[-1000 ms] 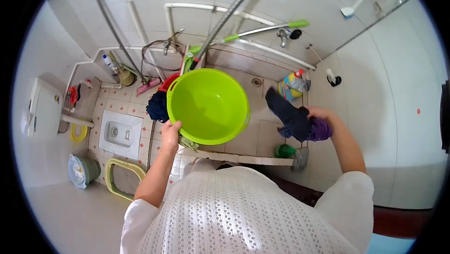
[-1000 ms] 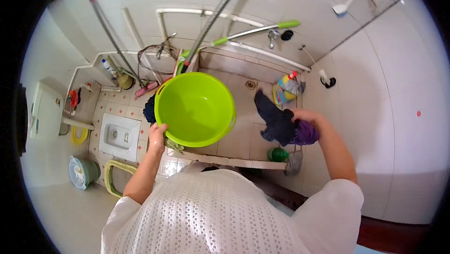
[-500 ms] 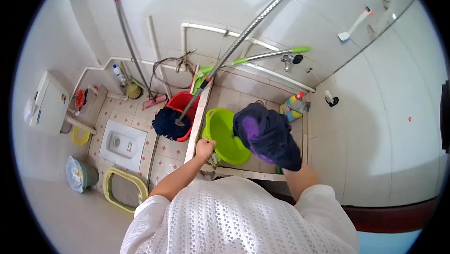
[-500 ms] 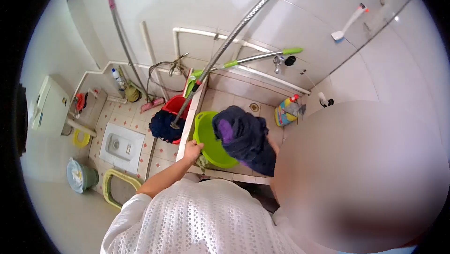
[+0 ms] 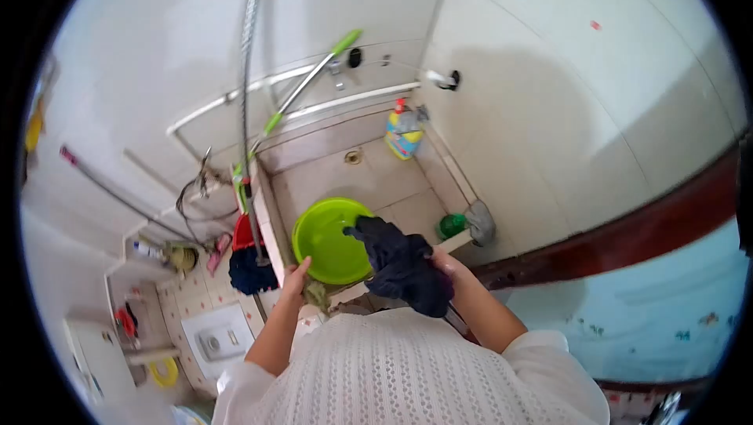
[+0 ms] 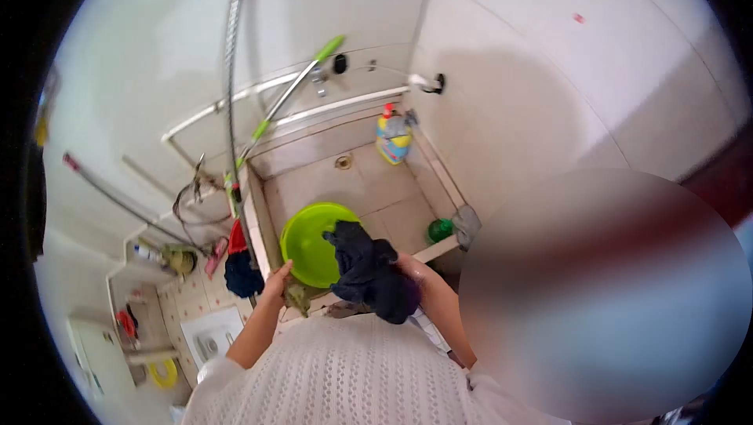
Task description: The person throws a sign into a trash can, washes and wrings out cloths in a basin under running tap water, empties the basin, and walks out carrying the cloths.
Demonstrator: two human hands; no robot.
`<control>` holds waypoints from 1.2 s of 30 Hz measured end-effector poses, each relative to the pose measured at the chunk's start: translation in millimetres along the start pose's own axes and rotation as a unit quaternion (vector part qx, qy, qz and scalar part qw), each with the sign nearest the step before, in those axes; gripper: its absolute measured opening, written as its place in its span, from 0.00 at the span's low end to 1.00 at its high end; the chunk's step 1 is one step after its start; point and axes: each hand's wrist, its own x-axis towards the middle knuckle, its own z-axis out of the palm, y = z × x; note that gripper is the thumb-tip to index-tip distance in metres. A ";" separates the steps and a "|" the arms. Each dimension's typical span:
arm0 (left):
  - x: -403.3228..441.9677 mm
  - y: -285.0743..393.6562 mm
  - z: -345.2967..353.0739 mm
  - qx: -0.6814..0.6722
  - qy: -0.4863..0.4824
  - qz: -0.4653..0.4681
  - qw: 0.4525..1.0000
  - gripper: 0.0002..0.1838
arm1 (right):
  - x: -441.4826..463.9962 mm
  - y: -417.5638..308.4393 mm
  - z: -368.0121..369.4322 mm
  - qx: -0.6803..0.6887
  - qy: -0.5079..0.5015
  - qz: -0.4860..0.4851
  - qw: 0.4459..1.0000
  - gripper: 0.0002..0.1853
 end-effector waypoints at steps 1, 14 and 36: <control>-31.8 15.0 21.4 0.051 0.018 0.082 0.995 0.32 | -8.1 2.4 -9.3 -0.013 0.017 -0.007 1.000 0.24; -87.9 -64.2 216.7 0.196 -0.652 -0.147 0.718 0.39 | -186.6 66.2 -74.6 -0.506 0.138 -0.187 0.831 0.35; -308.6 -439.6 392.2 0.470 -0.649 -0.554 0.226 0.34 | -431.4 395.5 -118.1 0.157 0.828 -0.455 0.288 0.12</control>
